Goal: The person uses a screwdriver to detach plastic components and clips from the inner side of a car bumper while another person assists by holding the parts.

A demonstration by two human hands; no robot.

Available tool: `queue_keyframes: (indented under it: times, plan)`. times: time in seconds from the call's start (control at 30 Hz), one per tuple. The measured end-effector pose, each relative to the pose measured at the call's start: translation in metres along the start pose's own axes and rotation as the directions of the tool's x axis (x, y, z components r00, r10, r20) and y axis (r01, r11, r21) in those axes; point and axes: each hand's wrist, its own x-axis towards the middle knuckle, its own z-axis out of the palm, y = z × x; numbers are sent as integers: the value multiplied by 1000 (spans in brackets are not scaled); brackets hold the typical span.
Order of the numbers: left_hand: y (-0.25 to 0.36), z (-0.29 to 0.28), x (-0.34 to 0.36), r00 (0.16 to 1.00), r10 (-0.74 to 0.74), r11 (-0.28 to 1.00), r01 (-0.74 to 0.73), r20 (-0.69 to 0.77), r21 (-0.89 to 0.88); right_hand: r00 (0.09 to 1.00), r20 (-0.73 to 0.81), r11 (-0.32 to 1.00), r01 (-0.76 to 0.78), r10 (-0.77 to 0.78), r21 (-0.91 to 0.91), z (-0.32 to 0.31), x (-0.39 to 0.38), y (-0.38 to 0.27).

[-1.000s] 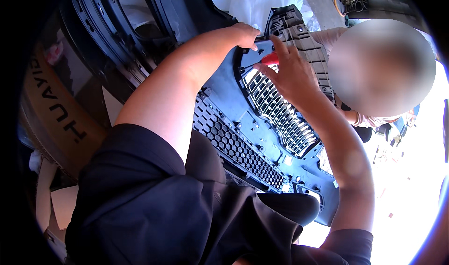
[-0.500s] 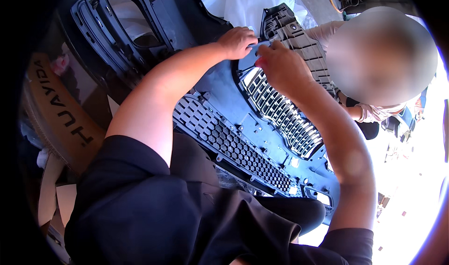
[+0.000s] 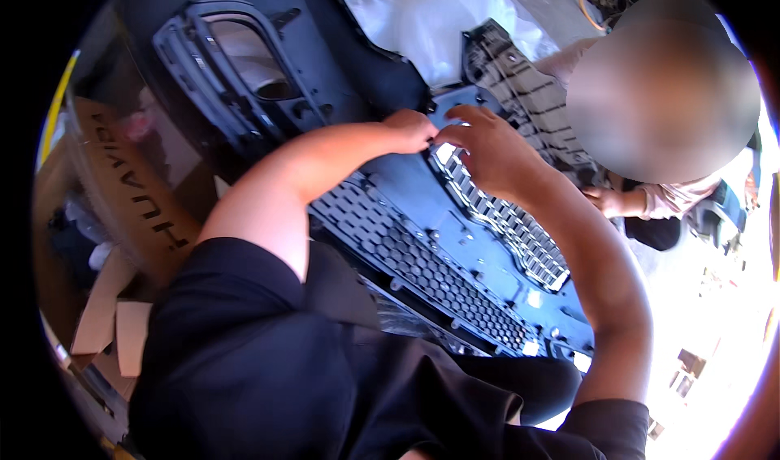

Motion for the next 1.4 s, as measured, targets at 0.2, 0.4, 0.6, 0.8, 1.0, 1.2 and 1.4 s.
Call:
queue_keyframes:
  times: [0.2, 0.4, 0.6, 0.8, 1.0, 1.2, 1.4]
  plan:
    - [-11, 41, 7, 982, 185, 983, -185, -48, -13, 720, 246, 758, -588, 649, -282, -13, 5, -30]
    - [-4, 28, -20, 999, 26, 992, -30, 31, 125, 995, -98, 995, -46, 37, -88, 21, -19, -24]
    - [-10, 38, 12, 992, 20, 996, -30, 125, 82, 971, -10, 962, -238, 239, -130, 22, -29, -16]
    - [-30, -7, -3, 962, 261, 958, -269, 81, 104, 949, -135, 955, -293, 285, -46, -18, -28, 3]
    - [-32, 8, -9, 912, 409, 881, -406, 42, 244, 906, -234, 932, -362, 354, 6, -19, -114, 51]
    - [-18, -10, 7, 878, 420, 853, -468, 229, 232, 715, 1, 602, -590, 699, 538, 28, -229, 93]
    - [-8, 16, -8, 952, 300, 878, -303, 66, 370, 593, 63, 218, -390, 803, 895, 104, -263, 101]
